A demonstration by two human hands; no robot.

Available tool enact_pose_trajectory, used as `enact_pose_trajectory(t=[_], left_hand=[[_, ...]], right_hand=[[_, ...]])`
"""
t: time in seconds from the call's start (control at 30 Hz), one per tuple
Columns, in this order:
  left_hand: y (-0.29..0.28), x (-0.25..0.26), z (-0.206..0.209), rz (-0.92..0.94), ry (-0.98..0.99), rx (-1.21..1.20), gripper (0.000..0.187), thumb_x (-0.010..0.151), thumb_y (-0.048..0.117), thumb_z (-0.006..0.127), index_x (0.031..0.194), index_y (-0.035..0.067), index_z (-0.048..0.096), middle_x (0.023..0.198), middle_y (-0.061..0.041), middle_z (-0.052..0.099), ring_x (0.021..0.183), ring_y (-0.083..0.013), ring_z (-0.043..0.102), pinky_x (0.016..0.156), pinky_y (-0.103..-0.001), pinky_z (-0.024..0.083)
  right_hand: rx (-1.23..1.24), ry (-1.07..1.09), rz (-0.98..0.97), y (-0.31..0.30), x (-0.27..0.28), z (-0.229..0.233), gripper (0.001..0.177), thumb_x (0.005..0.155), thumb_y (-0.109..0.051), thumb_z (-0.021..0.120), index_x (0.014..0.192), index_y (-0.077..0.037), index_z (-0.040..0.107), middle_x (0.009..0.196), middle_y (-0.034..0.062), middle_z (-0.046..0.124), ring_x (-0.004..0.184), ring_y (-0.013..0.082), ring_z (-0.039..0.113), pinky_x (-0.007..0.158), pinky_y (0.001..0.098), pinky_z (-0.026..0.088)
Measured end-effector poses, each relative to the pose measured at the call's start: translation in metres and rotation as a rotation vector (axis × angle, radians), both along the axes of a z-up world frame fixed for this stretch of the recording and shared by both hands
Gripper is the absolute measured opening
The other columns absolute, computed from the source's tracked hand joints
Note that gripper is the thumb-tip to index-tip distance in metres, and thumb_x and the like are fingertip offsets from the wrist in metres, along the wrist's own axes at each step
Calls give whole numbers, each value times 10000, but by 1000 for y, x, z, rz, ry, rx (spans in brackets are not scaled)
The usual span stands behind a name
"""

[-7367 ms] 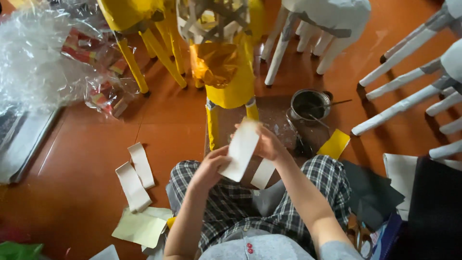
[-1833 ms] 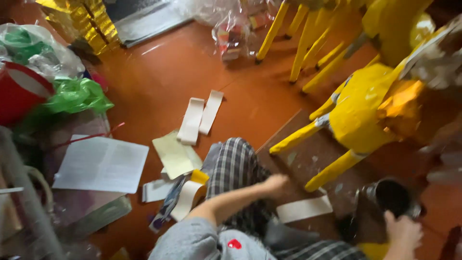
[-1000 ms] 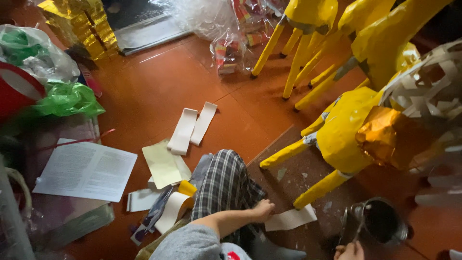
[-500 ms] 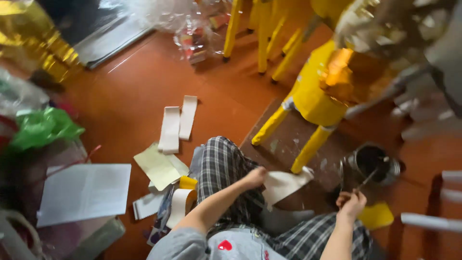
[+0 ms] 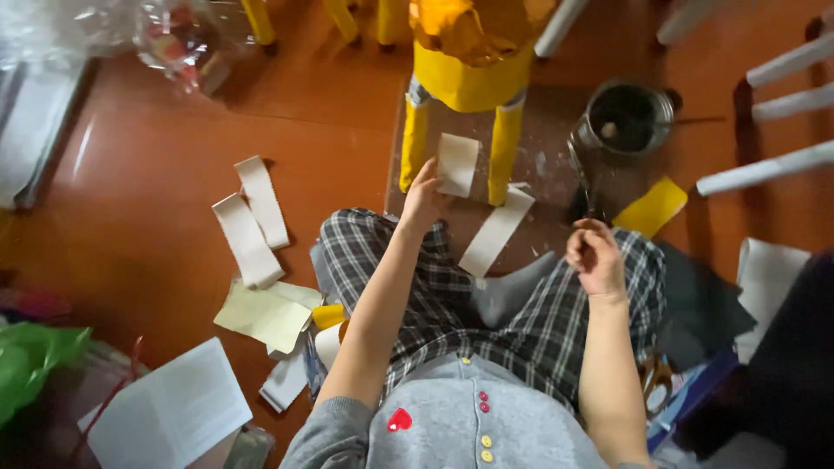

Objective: Decorate a yellow animal-shaped structure by applying paper strips and gold foil

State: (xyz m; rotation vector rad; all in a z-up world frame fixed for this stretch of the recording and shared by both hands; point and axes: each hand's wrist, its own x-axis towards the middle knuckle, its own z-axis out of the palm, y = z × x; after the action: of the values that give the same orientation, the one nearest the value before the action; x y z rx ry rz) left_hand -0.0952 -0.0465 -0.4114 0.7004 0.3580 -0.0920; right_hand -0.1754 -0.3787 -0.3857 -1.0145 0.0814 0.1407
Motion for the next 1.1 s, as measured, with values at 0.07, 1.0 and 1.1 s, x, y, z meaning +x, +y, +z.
enact_pose_trajectory(t=[0.07, 1.0, 1.1], left_hand=[[-5, -15, -45, -35, 56, 52, 636, 826, -105, 460, 1400, 167, 506, 1295, -159, 550, 1041, -343, 620, 780, -461, 584], [-39, -66, -164, -223, 487, 261, 545, 873, 21, 585, 1379, -87, 415, 1338, -356, 425, 1098, -607, 517, 754, -717, 500], [-42, -85, -196, -220, 345, 326, 510, 907, 100, 619, 1330, -133, 454, 1238, -348, 501, 1003, -548, 571, 644, -689, 514]], right_hand=[[-49, 63, 79, 1, -11, -11, 231, 947, -97, 464, 1115, -57, 617, 688, 167, 551, 490, 189, 489, 334, 176, 306], [-1677, -110, 572, 174, -17, -9, 621, 877, 37, 501, 1473, -84, 377, 934, 259, 675, 789, 365, 716, 662, 467, 594], [-1715, -190, 506, 169, 13, -55, 607, 875, 61, 523, 1457, -31, 375, 908, 259, 666, 800, 387, 714, 665, 481, 591]])
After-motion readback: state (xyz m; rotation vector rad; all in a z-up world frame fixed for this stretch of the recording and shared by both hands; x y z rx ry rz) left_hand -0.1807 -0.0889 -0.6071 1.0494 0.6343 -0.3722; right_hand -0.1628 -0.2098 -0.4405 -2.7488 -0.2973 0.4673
